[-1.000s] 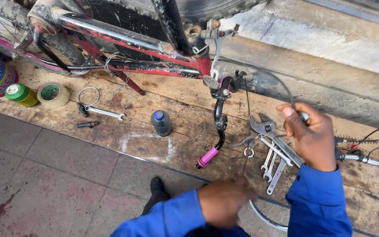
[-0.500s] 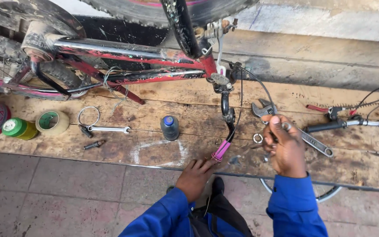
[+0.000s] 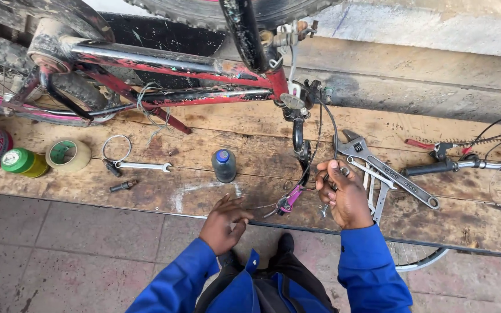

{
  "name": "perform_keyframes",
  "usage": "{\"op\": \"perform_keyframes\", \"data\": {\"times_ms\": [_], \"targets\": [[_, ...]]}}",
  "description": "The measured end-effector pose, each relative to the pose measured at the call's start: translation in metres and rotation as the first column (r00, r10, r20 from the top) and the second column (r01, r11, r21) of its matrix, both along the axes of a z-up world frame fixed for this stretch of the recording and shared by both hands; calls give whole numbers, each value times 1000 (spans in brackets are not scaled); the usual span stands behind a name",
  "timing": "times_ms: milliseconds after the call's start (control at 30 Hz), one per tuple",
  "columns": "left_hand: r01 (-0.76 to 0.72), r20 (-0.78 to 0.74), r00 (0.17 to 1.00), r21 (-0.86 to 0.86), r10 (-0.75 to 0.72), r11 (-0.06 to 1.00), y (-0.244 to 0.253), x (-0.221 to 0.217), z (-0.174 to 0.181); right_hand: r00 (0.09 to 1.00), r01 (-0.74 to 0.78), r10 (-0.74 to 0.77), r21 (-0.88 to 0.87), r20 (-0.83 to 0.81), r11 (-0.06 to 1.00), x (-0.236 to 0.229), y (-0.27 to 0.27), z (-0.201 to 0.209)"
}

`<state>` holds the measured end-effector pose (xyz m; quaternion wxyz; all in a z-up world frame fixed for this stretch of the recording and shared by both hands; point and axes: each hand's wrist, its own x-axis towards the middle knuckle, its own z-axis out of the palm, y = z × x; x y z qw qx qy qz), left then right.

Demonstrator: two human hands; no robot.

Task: The person uses a wrench to tighten a bolt on the bicycle brake assembly. They then thread a brake cable through the mechanism and secure it by hand, adjusting the cable tension and brake pads against the wheel rim.

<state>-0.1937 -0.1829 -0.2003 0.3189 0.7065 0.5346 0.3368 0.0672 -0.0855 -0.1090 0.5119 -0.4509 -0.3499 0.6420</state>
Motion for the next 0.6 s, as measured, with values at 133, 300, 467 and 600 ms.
{"op": "perform_keyframes", "data": {"times_ms": [133, 300, 467, 600], "targets": [[-266, 184, 957, 250, 224, 931, 3, 47, 41, 989, -142, 142, 1, -31, 990, 15, 6, -3], [-217, -38, 976, -13, 216, 976, 32, 109, 47, 931, -248, 241, 6, -273, 969, 19, 8, 11], [-226, 244, 946, 37, 211, 973, 46, 121, 68, 903, -277, 329, 210, -277, 938, 37, 17, 41], [-224, 274, 940, 50, 202, 973, 57, 127, 107, 897, -412, 441, 361, 1, 837, 41, 19, 49]]}}
